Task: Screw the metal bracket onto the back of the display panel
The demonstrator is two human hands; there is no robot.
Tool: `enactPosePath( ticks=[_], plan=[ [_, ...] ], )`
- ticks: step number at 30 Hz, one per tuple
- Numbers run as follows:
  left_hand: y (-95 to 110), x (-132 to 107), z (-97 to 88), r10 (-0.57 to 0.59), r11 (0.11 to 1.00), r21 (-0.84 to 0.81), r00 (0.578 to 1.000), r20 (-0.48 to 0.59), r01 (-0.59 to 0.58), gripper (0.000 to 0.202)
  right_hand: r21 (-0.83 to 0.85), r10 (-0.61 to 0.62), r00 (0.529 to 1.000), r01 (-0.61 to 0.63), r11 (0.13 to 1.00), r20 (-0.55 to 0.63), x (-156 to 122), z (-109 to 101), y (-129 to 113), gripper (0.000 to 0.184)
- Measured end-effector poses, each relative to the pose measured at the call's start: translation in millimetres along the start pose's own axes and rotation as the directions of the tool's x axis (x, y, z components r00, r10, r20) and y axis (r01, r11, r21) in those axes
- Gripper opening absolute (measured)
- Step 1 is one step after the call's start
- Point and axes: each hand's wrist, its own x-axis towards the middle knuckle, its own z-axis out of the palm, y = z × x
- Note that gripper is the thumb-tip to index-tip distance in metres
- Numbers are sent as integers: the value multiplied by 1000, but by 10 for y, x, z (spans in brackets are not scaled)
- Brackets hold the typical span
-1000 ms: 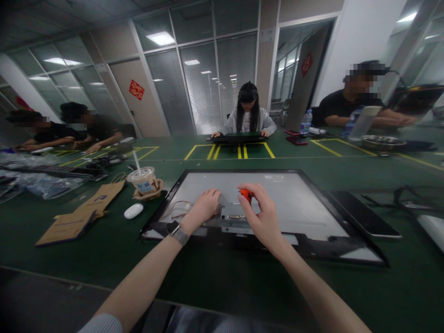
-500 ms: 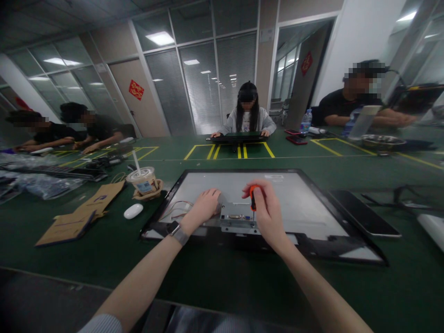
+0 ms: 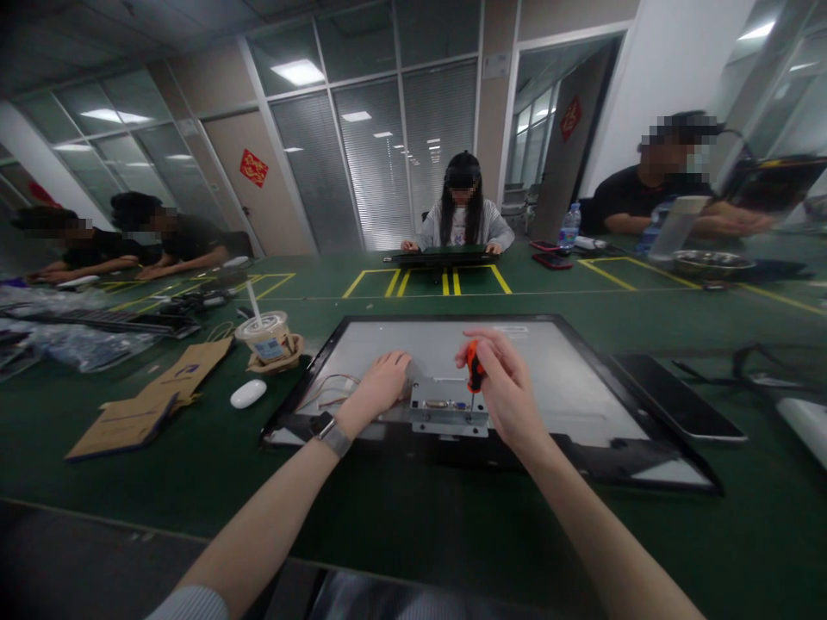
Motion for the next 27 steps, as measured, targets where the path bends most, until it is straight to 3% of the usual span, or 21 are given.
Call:
enactPosePath(
  ticks=[6, 15, 20, 27],
  plan=[
    [13, -15, -33, 1, 1000, 3, 1000, 3, -1, 31, 61, 15, 1000, -16, 998, 24, -27, 32, 1, 15],
    [2, -1, -6, -3, 1000, -7, 1000, 5, 3, 38, -33, 62, 997, -61, 998, 39, -5, 20, -54, 21],
    [-8, 7, 22, -4, 1000, -5, 1000, 2, 4, 37, -48, 1, 999, 1, 999, 42, 7, 22, -46, 18],
    [-15, 6, 20, 7, 1000, -1, 1000, -6, -7, 35, 39, 45, 999, -45, 998, 17, 36, 17, -51, 23]
  ],
)
